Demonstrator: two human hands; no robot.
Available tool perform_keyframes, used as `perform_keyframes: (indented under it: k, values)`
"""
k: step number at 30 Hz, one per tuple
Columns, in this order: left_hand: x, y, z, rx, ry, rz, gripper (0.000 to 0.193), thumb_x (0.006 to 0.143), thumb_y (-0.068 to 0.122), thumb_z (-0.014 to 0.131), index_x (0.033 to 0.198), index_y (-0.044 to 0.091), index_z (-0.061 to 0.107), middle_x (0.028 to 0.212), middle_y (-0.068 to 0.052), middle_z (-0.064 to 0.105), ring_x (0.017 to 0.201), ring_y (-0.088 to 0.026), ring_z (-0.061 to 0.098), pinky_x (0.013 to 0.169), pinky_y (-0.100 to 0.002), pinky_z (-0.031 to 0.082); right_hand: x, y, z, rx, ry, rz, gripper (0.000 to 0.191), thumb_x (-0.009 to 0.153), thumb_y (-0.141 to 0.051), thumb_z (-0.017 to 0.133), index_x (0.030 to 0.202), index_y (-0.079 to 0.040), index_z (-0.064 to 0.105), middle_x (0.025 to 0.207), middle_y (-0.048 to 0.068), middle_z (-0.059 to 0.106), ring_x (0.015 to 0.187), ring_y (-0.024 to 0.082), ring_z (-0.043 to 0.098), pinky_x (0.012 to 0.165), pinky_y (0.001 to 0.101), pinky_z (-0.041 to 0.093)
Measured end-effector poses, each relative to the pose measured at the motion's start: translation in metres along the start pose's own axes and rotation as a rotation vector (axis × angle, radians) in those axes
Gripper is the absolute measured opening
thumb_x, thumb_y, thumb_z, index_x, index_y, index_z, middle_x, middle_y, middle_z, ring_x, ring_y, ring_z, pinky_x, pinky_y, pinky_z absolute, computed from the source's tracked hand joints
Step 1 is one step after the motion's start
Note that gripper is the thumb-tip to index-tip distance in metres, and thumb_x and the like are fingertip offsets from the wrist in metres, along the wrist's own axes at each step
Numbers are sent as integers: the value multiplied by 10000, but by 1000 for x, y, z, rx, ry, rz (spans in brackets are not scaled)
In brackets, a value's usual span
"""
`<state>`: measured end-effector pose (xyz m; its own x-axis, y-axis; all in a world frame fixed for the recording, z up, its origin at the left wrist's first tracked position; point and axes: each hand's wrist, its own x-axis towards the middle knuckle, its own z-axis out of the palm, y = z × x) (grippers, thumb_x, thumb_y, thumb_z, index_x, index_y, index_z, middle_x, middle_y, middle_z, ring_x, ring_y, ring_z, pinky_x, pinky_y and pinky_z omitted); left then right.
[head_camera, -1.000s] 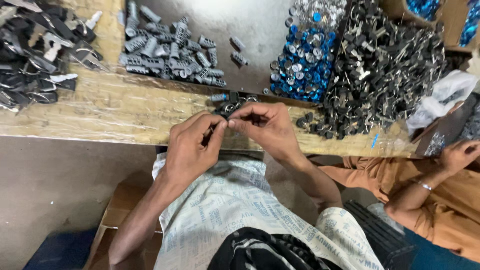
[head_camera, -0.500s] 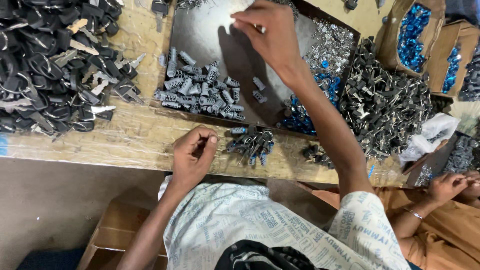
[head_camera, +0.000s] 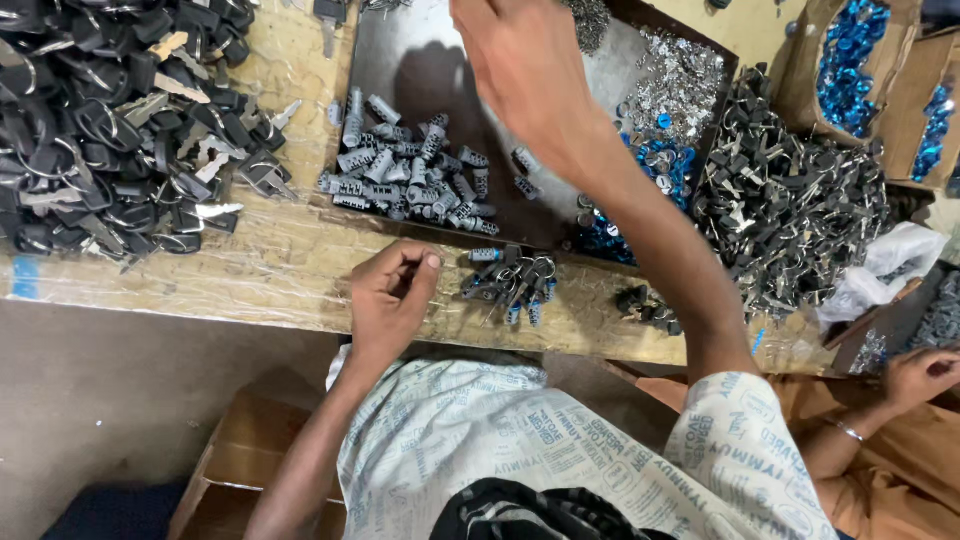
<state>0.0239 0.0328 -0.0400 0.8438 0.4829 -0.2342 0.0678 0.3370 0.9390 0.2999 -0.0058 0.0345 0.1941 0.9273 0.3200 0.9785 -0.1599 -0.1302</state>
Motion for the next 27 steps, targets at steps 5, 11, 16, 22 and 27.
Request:
perform_keyframes:
  k: [5,11,16,22,27]
  values:
    - [-13,1,17,-473,75,-196,110,1038,74,643,1008,-19,695,766,30,576,583,-17,438,499,-209,337,-66,-106,-46,407,112,277,159,932,22,799,1031,-26,685,937,108,708,722,199,691,613,301,544]
    - [-37,11,49,-788,5,-308,166,1048,114,638,1074,-44,682,826,-3,611,581,-30,410,487,-216,301,-121,-170,-56,329,234,397,181,891,38,800,1020,16,674,893,125,685,734,264,672,629,349,518]
    - [-46,13,58,-749,-26,-228,171,1076,103,636,1081,-62,676,826,-10,612,605,-37,409,498,-218,297,-139,-187,-59,244,313,448,210,867,55,808,1021,37,666,854,123,667,693,258,652,593,355,496]
    - [-61,10,63,-620,-35,-166,165,1081,82,650,1096,-74,699,857,-24,635,613,-32,404,509,-215,297,-151,-194,-63,227,392,388,223,892,83,793,1055,68,641,869,137,669,711,267,661,591,362,515]
    - [-61,14,54,-673,-20,-257,150,1027,70,650,1100,-47,709,862,-54,684,567,-26,422,485,-210,317,-156,-193,-63,287,412,353,255,909,87,799,1124,53,667,883,131,688,708,239,671,587,345,518]
